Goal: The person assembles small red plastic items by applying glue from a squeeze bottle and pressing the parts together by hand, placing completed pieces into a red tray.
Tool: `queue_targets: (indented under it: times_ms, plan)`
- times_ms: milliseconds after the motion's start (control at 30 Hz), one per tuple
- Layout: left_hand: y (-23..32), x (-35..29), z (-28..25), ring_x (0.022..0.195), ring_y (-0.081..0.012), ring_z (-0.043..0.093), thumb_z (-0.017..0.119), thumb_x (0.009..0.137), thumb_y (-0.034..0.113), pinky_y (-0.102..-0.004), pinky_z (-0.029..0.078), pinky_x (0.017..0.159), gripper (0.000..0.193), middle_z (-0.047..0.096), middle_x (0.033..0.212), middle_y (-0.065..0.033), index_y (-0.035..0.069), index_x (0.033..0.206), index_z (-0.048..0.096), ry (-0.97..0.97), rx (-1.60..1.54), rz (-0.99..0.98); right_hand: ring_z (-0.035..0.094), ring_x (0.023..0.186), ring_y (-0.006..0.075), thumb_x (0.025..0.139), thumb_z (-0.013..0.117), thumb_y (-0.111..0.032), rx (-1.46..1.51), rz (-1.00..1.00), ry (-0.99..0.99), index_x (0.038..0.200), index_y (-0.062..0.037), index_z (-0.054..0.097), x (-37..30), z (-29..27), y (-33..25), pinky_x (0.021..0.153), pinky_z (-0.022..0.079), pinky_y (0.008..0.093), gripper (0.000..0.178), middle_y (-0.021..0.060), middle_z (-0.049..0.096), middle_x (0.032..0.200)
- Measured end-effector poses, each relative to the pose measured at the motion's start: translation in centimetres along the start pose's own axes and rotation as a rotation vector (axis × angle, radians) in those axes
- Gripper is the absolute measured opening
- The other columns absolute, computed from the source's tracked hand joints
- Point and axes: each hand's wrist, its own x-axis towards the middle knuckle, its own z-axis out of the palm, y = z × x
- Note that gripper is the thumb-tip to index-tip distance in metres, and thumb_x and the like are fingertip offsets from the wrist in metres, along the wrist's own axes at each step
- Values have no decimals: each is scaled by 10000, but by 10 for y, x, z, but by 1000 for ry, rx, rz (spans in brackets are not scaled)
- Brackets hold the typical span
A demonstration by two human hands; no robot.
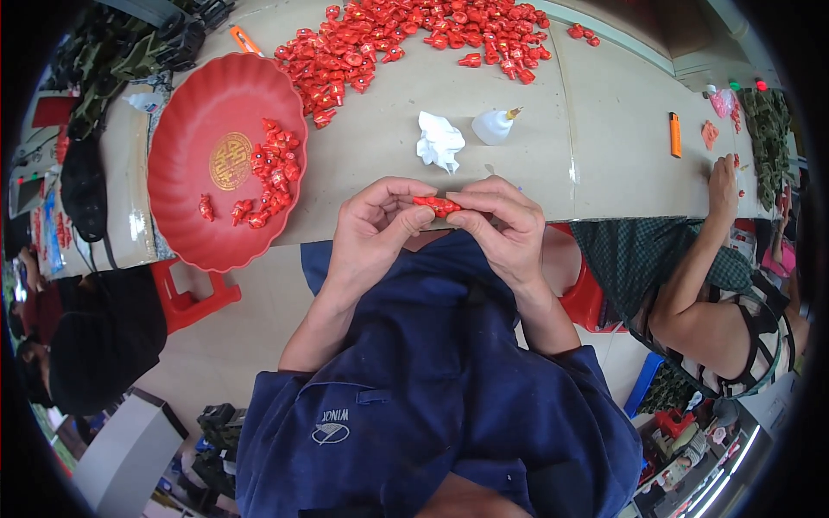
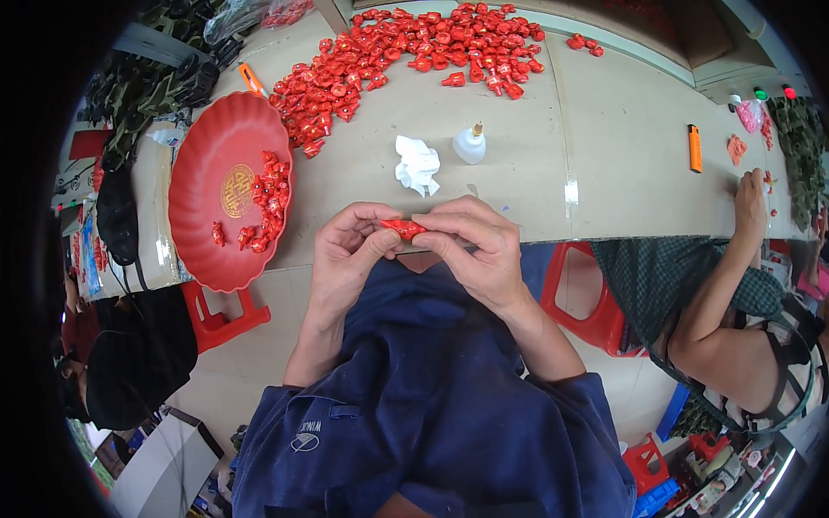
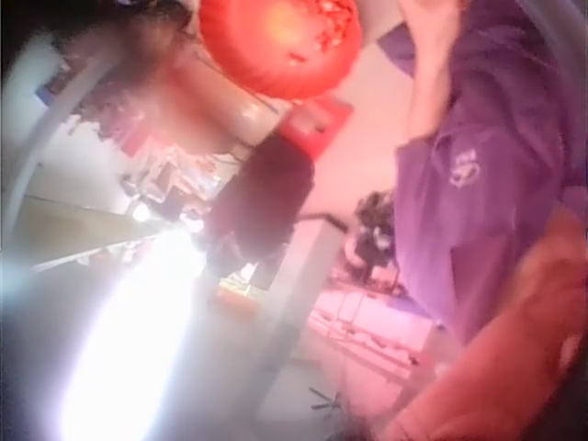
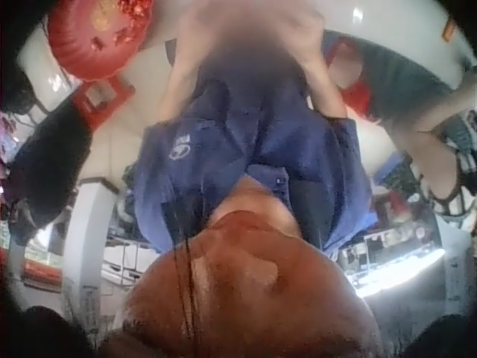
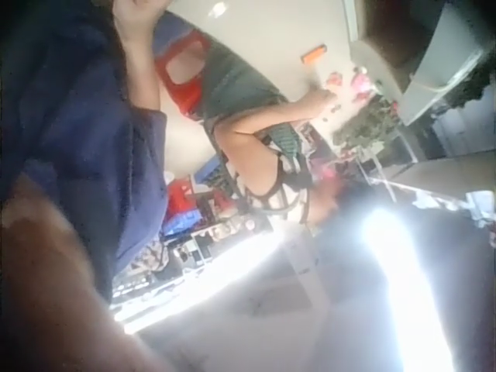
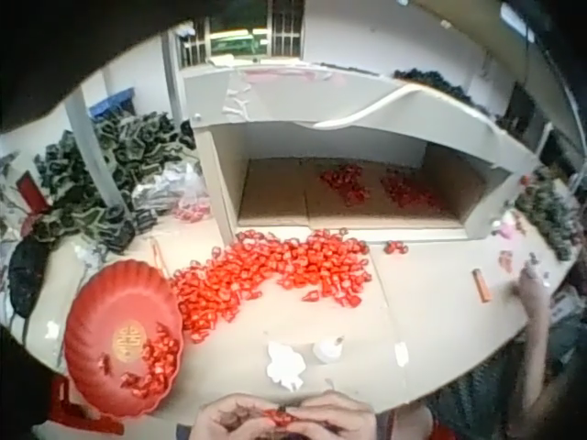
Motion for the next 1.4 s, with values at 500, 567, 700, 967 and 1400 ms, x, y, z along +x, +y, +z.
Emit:
queue_targets:
  times_ms: [500,567,700,967,1400]
  plan:
    - [-7,0,-4,670,-55,568,614,817,53,-170,454,590,202,626,804,-34,-9,1006,579,61,-73,-79,599,672,127,703,688,11,-86,-15,4,888,-4,667,0,0,-4,576,485,218,187,84,608,805]
    - [-8,0,-4,675,-57,569,615,815,49,-171,455,593,197,627,805,-36,-10,1001,582,53,-64,-60,596,666,131,699,690,10,-83,-12,14,884,-4,667,0,1,-4,571,482,218,188,82,608,797]
    - [-11,1,-5,692,-62,575,612,810,30,-173,459,602,181,630,807,-40,-14,985,592,35,-49,-14,566,619,157,656,702,17,-236,-186,25,858,-6,667,3,-1,-2,518,440,242,207,73,605,750]
    - [-10,0,-7,704,-61,578,608,808,18,-170,460,606,169,631,804,-40,-18,973,599,23,-20,1,545,590,170,620,718,17,-303,-319,48,841,-12,671,3,1,2,493,411,261,227,67,600,728]
    - [45,-17,-35,721,-87,581,645,766,-15,-197,455,674,155,630,813,-44,-22,919,616,573,534,371,562,627,186,636,698,37,-322,-207,163,832,6,662,5,-14,-1,540,438,255,202,104,602,771]
